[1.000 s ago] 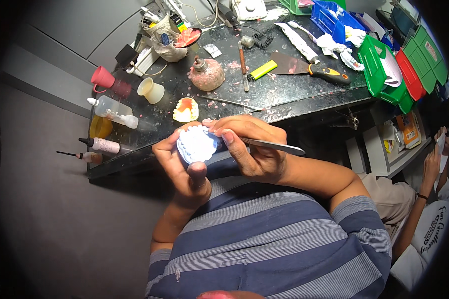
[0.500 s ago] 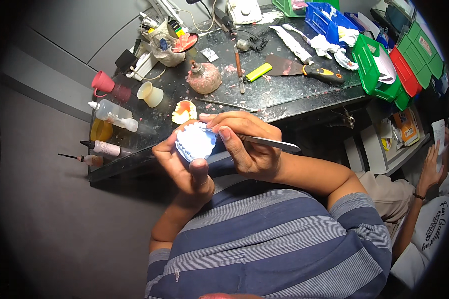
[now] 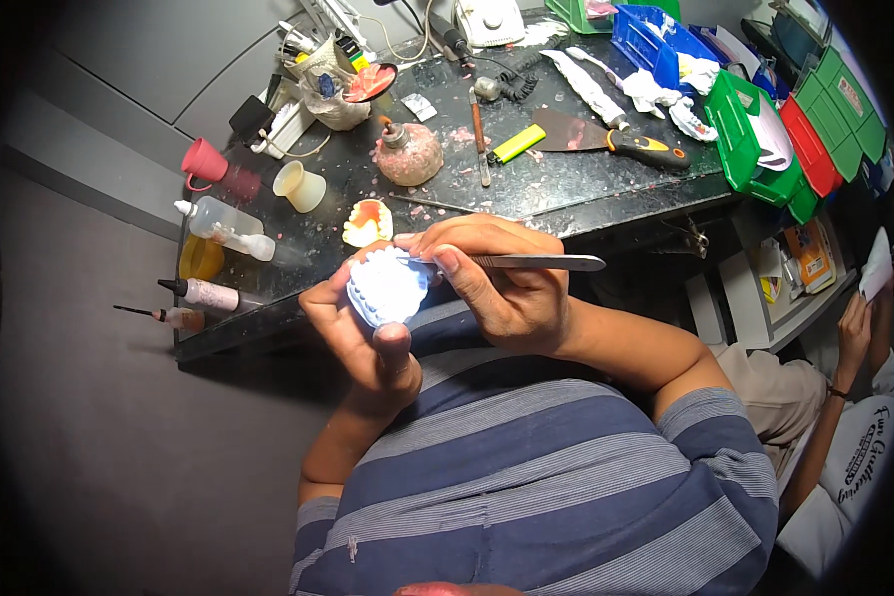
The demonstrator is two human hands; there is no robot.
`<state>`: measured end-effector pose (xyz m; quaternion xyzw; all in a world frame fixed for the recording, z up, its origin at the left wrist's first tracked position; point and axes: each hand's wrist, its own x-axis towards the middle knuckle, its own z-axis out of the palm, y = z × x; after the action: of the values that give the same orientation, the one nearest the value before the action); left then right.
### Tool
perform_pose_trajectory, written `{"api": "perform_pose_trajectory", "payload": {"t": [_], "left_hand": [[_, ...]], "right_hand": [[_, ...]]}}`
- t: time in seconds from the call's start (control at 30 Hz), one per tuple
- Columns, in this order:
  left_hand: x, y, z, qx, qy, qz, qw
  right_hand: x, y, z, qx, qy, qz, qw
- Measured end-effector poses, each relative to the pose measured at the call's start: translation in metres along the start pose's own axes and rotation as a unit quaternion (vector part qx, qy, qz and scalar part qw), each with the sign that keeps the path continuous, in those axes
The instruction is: The person takes a dental mold from a storage box and carves and details the cast using a metal tool.
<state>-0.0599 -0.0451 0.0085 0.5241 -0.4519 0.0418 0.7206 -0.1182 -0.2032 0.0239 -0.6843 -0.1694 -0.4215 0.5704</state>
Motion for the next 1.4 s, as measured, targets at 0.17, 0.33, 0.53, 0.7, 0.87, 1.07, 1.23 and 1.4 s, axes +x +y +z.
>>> {"api": "perform_pose_trajectory", "payload": {"t": [0.17,0.33,0.53,0.7,0.87,1.07,1.23,1.4], "left_hand": [[-0.001,-0.001,-0.004,0.013,-0.006,0.005,1.000],[-0.007,0.005,-0.006,-0.040,0.024,-0.068,0.997],[0.000,0.022,-0.002,-0.187,0.026,-0.183,0.965],[0.009,0.021,-0.002,-0.313,0.031,-0.216,0.924],[0.009,0.022,-0.007,-0.440,0.007,-0.321,0.839],[0.011,0.016,-0.012,-0.440,-0.076,-0.294,0.845],[0.010,0.022,-0.004,-0.474,-0.011,-0.308,0.825],[0.015,0.036,-0.008,-0.451,0.032,-0.399,0.798]], "right_hand": [[0.000,0.000,-0.002,0.006,-0.007,-0.002,1.000],[0.004,-0.008,-0.011,0.065,-0.008,0.013,0.998],[0.022,-0.029,-0.022,0.028,-0.044,-0.008,0.999],[0.026,-0.030,-0.029,-0.048,-0.070,0.007,0.996],[0.024,-0.024,-0.021,0.005,-0.079,0.034,0.996],[0.023,-0.021,-0.014,0.017,-0.106,0.022,0.994],[0.021,-0.021,-0.010,-0.016,-0.106,-0.011,0.994],[0.021,-0.019,-0.017,-0.045,-0.160,-0.078,0.983]]}}
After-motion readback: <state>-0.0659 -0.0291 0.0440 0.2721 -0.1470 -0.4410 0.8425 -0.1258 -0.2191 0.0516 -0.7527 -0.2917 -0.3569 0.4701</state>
